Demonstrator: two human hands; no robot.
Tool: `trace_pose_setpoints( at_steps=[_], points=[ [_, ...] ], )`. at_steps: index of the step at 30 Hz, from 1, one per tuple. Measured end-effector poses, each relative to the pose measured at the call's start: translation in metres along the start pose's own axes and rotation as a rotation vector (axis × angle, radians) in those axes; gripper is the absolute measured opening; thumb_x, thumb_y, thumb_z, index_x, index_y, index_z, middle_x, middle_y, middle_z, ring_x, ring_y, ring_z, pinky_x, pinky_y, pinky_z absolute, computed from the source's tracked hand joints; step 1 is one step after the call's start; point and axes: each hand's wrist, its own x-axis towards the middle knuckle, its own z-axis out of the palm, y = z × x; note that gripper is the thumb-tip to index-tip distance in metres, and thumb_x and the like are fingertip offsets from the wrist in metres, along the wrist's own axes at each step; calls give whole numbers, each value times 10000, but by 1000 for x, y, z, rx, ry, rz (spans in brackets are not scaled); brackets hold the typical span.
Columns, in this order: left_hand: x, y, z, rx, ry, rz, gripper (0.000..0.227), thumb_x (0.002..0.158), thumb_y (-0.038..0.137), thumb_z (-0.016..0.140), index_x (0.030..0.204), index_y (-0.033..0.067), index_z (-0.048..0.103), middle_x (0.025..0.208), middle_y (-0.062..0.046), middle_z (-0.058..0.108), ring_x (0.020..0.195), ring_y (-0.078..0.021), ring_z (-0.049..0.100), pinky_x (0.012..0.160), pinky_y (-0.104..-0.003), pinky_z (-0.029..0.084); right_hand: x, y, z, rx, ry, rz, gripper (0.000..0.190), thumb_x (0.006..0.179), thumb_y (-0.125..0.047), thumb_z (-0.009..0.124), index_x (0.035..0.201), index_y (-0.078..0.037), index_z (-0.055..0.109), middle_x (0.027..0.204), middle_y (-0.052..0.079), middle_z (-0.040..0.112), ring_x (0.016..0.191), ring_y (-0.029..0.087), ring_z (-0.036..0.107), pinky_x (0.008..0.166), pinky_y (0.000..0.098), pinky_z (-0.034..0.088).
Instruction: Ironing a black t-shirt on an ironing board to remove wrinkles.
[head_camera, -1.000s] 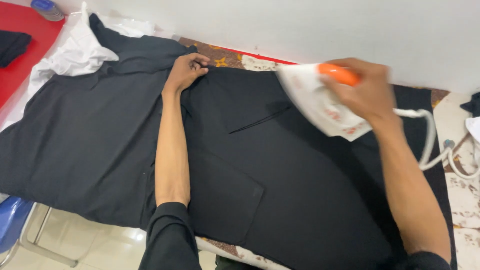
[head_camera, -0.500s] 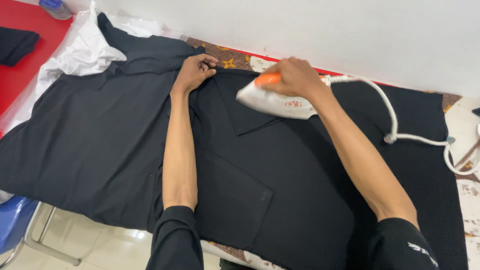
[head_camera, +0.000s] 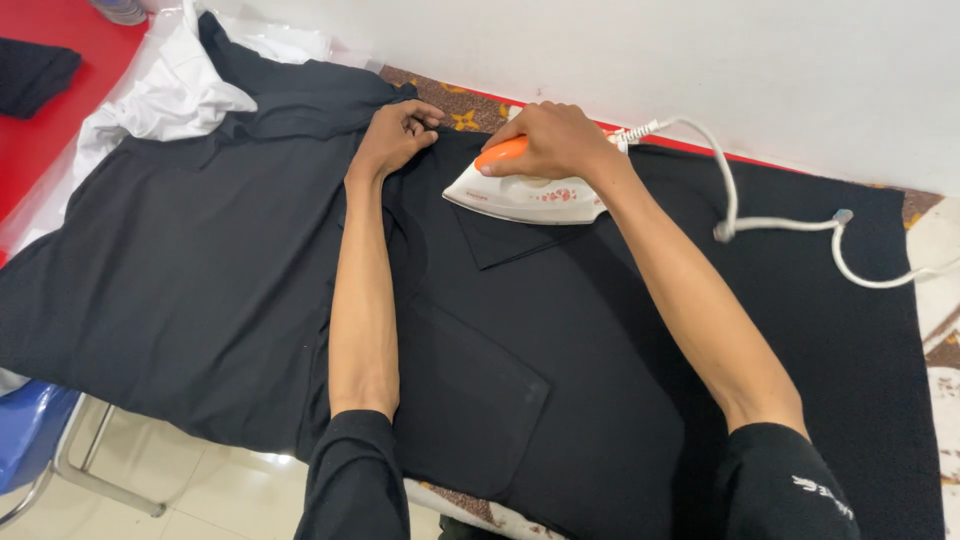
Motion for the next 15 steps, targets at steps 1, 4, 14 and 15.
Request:
trace_pose_setpoints(
  at_steps=[1,4,14,15],
  points=[
    [0,0,1,2,3,-3,258,982,56,669,1226,124,723,1064,-17,700,805,-107,607,774,-339,537,-1,-4,-4,34,-76,-37,365,893,-572,620,1090,-332,814,1065,-86,782,914,239,652,694,407,456],
    [1,-5,0,12,-5,25,261,993,76,664,1242,130,719,1087,-26,706,841,-137,616,775,-364,530,26,20,39,-143,216,135,498,974,-597,675,1163,-148,779,866,160,751,738,443,672,618,521,479],
    [-2,-1,1,11,-14,17,268,993,48,636,1242,112,714,1070,-26,696,801,-124,599,741,-355,516,42,16,43,-24,160,131,436,919,-584,693,1028,-181,816,696,60,699,588,321,592,528,436,425],
    [-2,1,0,6,-8,12,278,983,37,633,1236,117,716,1069,-20,700,784,-115,588,737,-344,513,48,20,53,-93,260,133,435,946,-568,690,920,-141,771,605,47,622,519,303,526,480,424,389]
  ],
)
